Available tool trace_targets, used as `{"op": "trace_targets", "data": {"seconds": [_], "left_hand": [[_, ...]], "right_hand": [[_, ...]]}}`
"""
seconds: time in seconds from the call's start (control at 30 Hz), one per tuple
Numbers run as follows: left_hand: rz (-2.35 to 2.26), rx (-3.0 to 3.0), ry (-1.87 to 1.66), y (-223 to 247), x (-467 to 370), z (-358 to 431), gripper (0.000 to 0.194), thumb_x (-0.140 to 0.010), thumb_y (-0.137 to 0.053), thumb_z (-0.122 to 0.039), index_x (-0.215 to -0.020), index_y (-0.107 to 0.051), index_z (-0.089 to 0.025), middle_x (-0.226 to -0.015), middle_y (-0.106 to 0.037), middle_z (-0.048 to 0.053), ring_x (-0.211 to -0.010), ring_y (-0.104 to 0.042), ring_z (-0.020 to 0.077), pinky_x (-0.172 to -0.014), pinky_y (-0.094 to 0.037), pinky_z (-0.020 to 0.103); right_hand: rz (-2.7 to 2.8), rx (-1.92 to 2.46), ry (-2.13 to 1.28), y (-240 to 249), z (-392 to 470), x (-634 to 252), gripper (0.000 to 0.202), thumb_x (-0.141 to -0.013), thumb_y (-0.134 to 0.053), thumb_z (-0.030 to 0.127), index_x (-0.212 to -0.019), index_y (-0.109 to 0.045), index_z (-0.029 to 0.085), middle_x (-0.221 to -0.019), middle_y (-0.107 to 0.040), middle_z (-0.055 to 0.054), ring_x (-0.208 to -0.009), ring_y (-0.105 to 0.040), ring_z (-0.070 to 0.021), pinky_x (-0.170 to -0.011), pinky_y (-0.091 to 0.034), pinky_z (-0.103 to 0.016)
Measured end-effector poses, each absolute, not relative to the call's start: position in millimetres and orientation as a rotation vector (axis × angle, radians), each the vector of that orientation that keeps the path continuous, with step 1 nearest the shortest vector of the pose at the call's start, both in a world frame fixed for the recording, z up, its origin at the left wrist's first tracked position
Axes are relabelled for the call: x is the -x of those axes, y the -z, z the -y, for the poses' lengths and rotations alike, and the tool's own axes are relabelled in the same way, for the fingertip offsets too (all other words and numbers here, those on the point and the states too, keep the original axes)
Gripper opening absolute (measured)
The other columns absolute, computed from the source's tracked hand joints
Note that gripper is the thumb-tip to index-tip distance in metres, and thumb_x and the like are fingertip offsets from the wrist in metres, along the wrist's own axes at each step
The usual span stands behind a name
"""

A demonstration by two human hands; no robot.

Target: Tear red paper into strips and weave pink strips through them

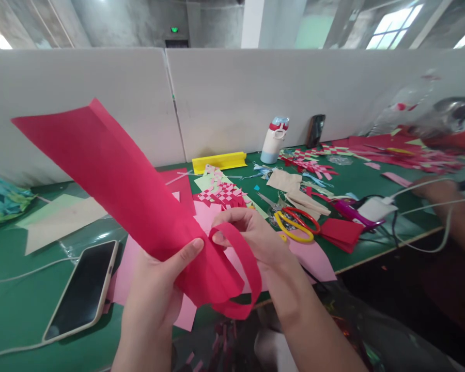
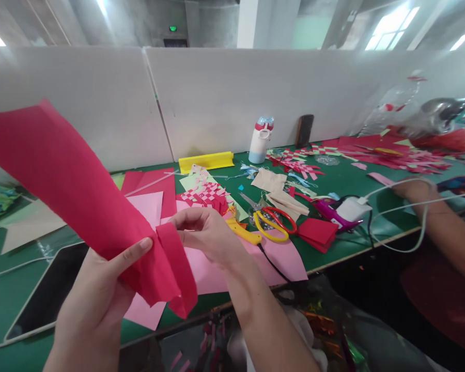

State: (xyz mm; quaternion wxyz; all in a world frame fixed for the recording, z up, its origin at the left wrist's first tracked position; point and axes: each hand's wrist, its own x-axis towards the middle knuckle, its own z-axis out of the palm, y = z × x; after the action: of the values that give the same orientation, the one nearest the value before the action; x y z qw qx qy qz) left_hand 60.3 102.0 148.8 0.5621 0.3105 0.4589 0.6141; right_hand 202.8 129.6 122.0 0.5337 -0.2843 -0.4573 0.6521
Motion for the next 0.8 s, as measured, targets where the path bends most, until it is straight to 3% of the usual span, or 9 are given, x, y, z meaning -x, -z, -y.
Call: {"op": "trace_targets", "data": {"seconds": [0.47, 0.7, 0.8], "left_hand": [[-1.116, -0.678, -1.445, -153.5, -62.9, -99.1, 0.051, -0.047, -0.085, -0.012, -0.094, -0.066, -0.013, -0.083, -0.07, 0.006, -0.069, -0.067, 0.0201, -0.056, -0.057, 0.025], [-1.165, -0.676, -1.44, -150.9, -61.1, -102.1, 0.053, -0.044, -0.086, -0.013, -0.093, -0.065, -0.014, -0.084, -0.07, 0.006, -0.075, -0.068, 0.0254, -0.06, -0.06, 0.033], [-1.179, -0.689, -1.447, -151.9, -61.8, -102.1, 0.051, -0.045, -0.086, -0.014, -0.092, -0.065, -0.015, -0.085, -0.07, 0.006, -0.073, -0.068, 0.0238, -0.057, -0.059, 0.03]], "right_hand": [[1.137, 0.733, -1.584, -122.7, -124.9, -207.3, 0.013, -0.061, -0.08, 0.021, -0.069, -0.071, 0.018, -0.065, -0.063, 0.003, -0.058, -0.055, -0.0067, -0.057, -0.046, -0.019], [1.069, 0.71, -1.651, -127.4, -118.2, -206.2, 0.008, -0.067, -0.076, 0.016, -0.072, -0.071, 0.017, -0.068, -0.065, 0.002, -0.06, -0.058, -0.007, -0.056, -0.047, -0.017], [1.094, 0.725, -1.643, -128.7, -117.2, -206.4, 0.011, -0.064, -0.078, 0.017, -0.072, -0.071, 0.017, -0.069, -0.065, 0.002, -0.06, -0.058, -0.0071, -0.055, -0.047, -0.017]]}}
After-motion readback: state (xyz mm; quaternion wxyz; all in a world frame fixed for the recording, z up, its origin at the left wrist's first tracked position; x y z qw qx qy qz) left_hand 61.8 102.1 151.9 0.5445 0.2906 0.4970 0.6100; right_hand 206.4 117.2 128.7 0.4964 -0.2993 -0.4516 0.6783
